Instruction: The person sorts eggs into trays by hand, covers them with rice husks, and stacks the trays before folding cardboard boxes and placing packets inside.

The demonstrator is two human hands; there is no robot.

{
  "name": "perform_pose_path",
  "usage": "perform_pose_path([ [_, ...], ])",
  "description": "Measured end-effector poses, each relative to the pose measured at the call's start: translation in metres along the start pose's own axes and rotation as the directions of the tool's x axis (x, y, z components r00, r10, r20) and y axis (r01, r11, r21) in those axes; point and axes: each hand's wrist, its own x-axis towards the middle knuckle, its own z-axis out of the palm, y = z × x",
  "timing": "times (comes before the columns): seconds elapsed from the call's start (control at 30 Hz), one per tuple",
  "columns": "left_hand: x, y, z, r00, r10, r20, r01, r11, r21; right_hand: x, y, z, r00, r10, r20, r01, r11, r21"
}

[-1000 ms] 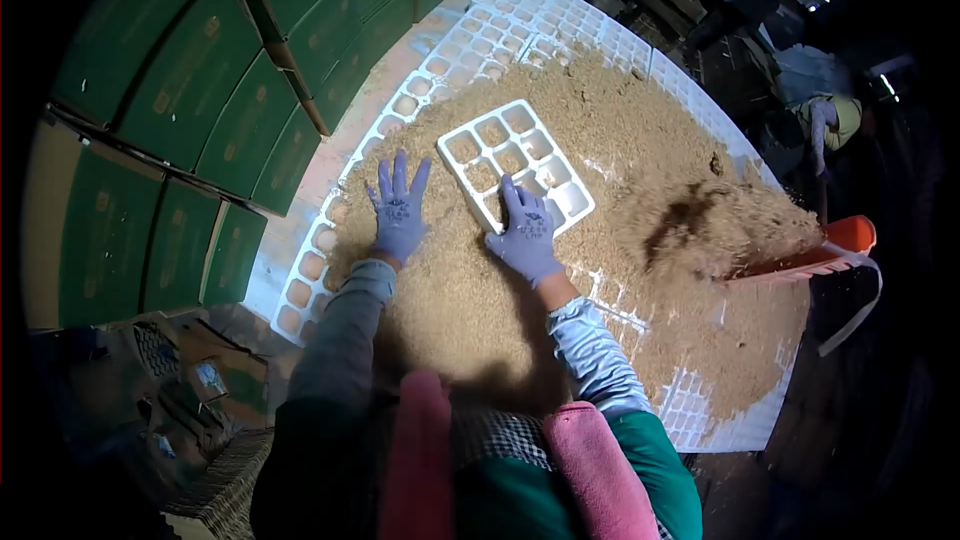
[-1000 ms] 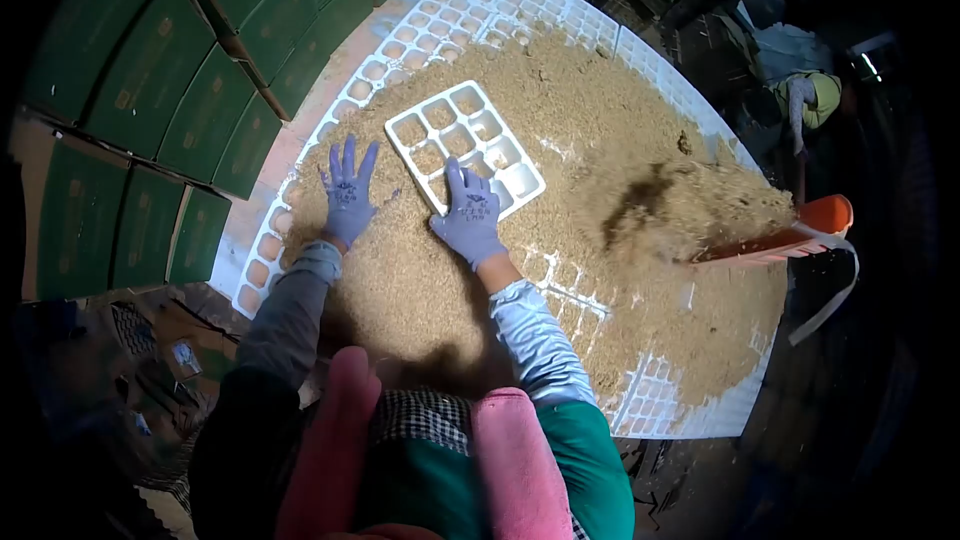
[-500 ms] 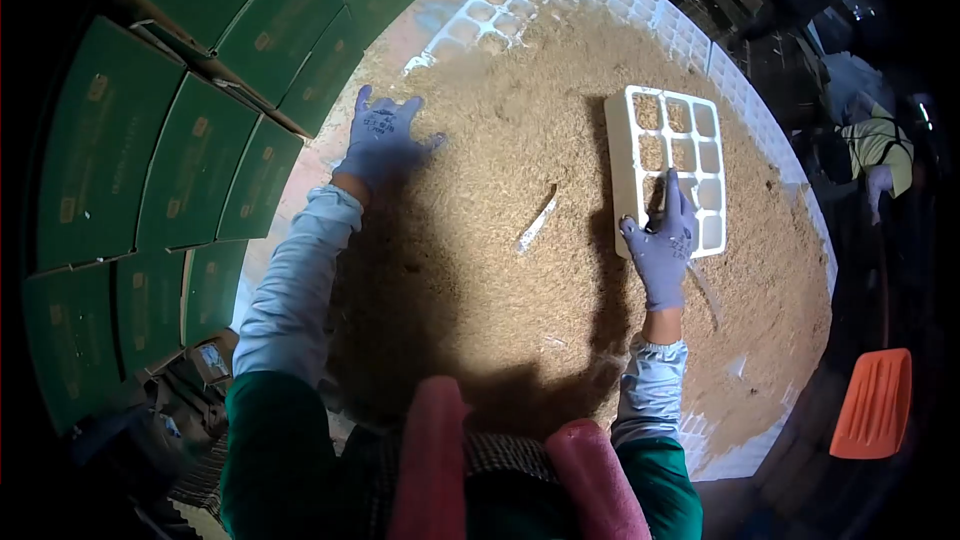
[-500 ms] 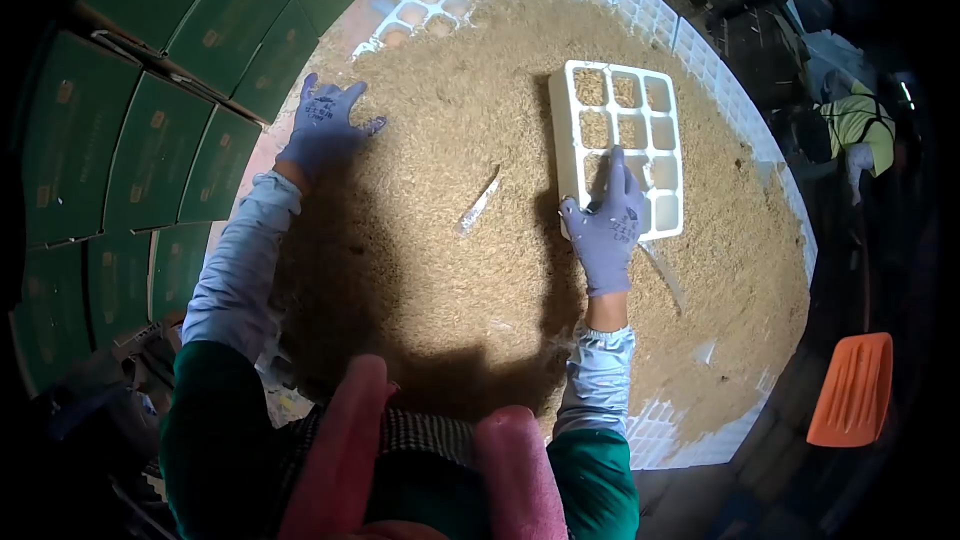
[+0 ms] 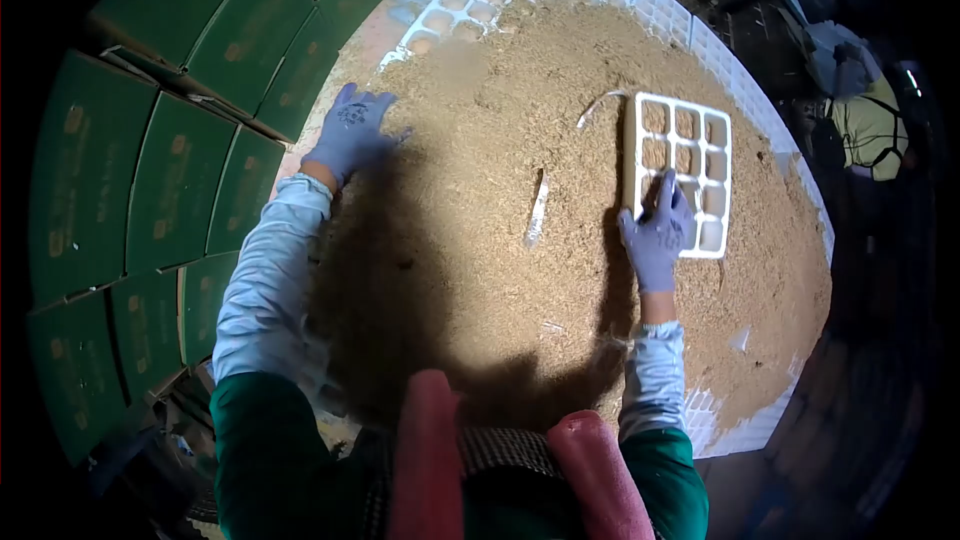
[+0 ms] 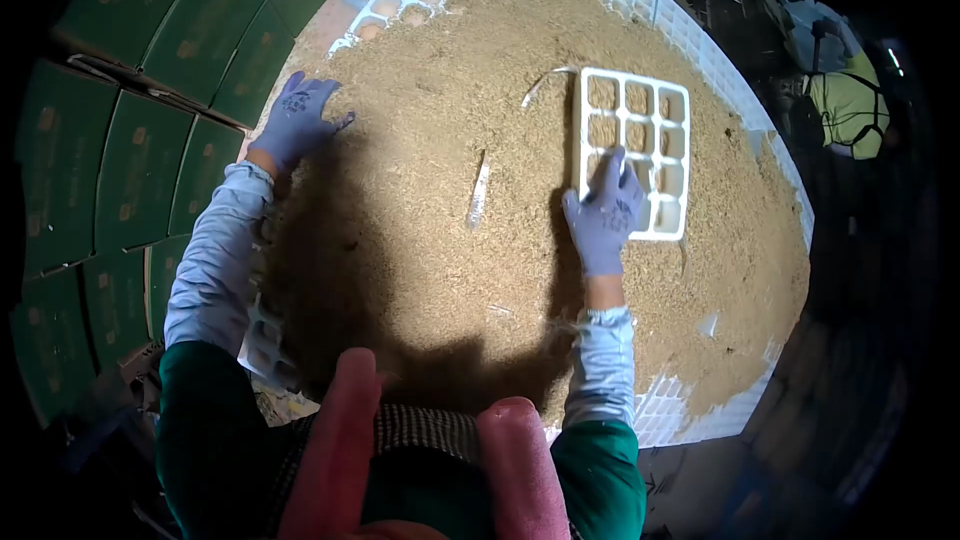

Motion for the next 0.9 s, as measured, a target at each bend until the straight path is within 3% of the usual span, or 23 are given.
perform_pose_path([
  [0.1, -0.012, 0.007, 0.002, 0.996, 0.05, -0.08, -0.041, 0.993, 0.108, 0.051, 0.008, -0.001, 0.993, 0.091, 0.073, -0.091, 0.996, -0.006],
  [0.17, -0.012, 0.013, -0.001, 0.999, 0.025, -0.035, -0.023, 0.997, 0.067, 0.066, 0.007, -0.006, 0.979, 0.159, 0.124, -0.156, 0.987, -0.033],
  [0.23, -0.013, 0.007, 0.015, 0.984, -0.061, -0.169, 0.056, 0.998, -0.031, 0.07, 0.011, 0.004, 0.991, 0.1, 0.085, -0.1, 0.995, -0.014],
  [0.27, -0.013, 0.019, 0.016, 0.984, -0.054, -0.167, 0.049, 0.998, -0.034, 0.067, 0.011, 0.003, 0.991, 0.044, 0.128, -0.057, 0.993, 0.099],
  [0.33, -0.008, 0.066, 0.015, 0.855, 0.03, -0.517, -0.034, 0.999, 0.002, 0.06, -0.003, -0.005, 0.984, -0.069, 0.165, 0.02, 0.96, 0.281],
  [0.4, -0.01, 0.137, -0.004, 0.869, 0.052, -0.493, -0.141, 0.979, -0.147, 0.044, -0.018, -0.014, 0.989, -0.077, 0.13, 0.039, 0.961, 0.274],
  [0.43, -0.005, 0.169, -0.002, 0.971, 0.057, -0.232, -0.082, 0.992, -0.101, 0.037, -0.023, -0.017, 0.994, -0.079, 0.08, 0.057, 0.967, 0.247],
  [0.47, 0.0, 0.192, 0.001, 0.998, 0.038, 0.047, -0.036, 0.999, -0.041, 0.032, -0.026, -0.02, 0.998, -0.057, 0.014, 0.052, 0.974, 0.221],
  [0.5, 0.002, 0.204, 0.019, 0.999, 0.033, 0.043, -0.031, 0.999, -0.044, 0.029, -0.025, -0.026, 0.993, -0.066, -0.094, 0.08, 0.984, 0.158],
  [0.57, 0.004, 0.213, 0.062, 0.983, 0.099, -0.152, -0.109, 0.992, -0.06, 0.026, -0.01, -0.04, 0.991, 0.025, -0.133, -0.005, 0.989, 0.151],
  [0.6, -0.001, 0.203, 0.06, 0.984, 0.081, -0.159, -0.092, 0.994, -0.061, 0.024, 0.005, -0.045, 0.991, 0.071, -0.11, -0.061, 0.994, 0.09],
  [0.67, -0.037, 0.157, 0.054, 0.892, 0.308, -0.33, -0.418, 0.841, -0.345, 0.012, 0.038, -0.048, 0.979, 0.201, -0.025, -0.201, 0.979, -0.029],
  [0.7, -0.067, 0.129, 0.049, 0.87, 0.22, -0.441, -0.383, 0.865, -0.325, 0.009, 0.05, -0.044, 0.962, 0.272, 0.032, -0.268, 0.959, -0.09],
  [0.73, -0.104, 0.1, 0.038, 0.827, 0.138, -0.545, -0.348, 0.887, -0.303, 0.006, 0.059, -0.03, 0.972, 0.236, 0.008, -0.235, 0.968, -0.086],
  [0.77, -0.145, 0.078, -0.011, 0.967, -0.167, -0.19, 0.011, 0.779, -0.627, 0.006, 0.064, -0.016, 0.979, 0.205, -0.019, -0.206, 0.975, -0.08],
  [0.8, -0.193, 0.041, -0.02, 0.953, -0.185, -0.24, -0.005, 0.781, -0.625, 0.012, 0.06, -0.004, 0.989, 0.138, -0.062, -0.143, 0.985, -0.098],
  [0.83, -0.244, 0.023, -0.045, 0.952, -0.263, -0.156, 0.134, 0.817, -0.56, 0.025, 0.049, 0.003, 0.991, 0.125, -0.054, -0.13, 0.988, -0.082],
  [0.87, -0.308, 0.022, -0.063, 0.722, -0.692, -0.016, 0.466, 0.503, -0.727, 0.045, 0.033, 0.009, 0.996, 0.075, -0.041, -0.075, 0.997, 0.002],
  [0.9, -0.398, -0.008, -0.05, 0.431, -0.902, -0.005, 0.588, 0.285, -0.757, 0.063, 0.018, 0.015, 0.999, 0.028, -0.032, -0.025, 0.996, 0.084],
])
